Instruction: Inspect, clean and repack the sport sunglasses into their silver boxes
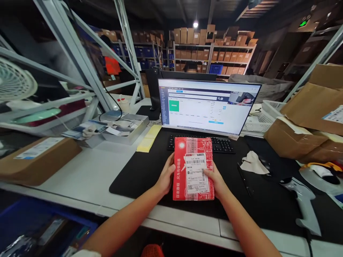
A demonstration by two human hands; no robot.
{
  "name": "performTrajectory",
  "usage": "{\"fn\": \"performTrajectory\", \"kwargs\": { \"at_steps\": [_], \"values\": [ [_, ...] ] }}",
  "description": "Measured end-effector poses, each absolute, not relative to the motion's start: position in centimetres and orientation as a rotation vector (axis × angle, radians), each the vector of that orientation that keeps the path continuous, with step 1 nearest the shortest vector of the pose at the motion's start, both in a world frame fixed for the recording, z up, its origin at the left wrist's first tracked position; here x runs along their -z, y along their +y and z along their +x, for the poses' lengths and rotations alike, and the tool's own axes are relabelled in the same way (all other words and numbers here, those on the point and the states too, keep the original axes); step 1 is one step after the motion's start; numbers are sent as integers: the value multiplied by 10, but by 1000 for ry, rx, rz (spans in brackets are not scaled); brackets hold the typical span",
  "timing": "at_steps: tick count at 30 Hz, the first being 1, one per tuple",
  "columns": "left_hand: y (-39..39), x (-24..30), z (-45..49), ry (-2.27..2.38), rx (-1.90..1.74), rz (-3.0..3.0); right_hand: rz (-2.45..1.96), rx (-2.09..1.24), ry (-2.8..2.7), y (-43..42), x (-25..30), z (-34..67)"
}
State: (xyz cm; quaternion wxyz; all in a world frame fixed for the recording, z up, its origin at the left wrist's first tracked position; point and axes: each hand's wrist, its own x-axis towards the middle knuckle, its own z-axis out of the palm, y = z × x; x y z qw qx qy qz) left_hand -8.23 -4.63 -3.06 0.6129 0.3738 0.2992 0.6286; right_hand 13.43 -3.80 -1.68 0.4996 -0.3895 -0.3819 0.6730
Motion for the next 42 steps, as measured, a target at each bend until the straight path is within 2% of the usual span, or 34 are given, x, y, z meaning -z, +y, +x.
{"fn": "performTrajectory", "kwargs": {
  "at_steps": [5, 14, 23, 27, 36, 42],
  "values": [
    [-52, 37, -83, 750, -1335, 1362, -1073, -1620, -605, -38, 19, 140],
    [-54, 43, -71, 754, -1461, 1392, -967, -1587, -544, -50, 20, 132],
    [-39, 20, -63, 803, -1527, 610, -929, -1499, -828, -53, 22, 135],
    [-31, -31, -98, 866, -1635, 547, -1080, -1344, -865, -48, 36, 135],
    [0, -212, -251, 1305, -1784, 1319, -1196, -1356, -996, -46, 54, 132],
    [-17, -297, -280, 1494, -1790, 1362, -1196, -1284, -1041, -42, 58, 135]
  ]
}}
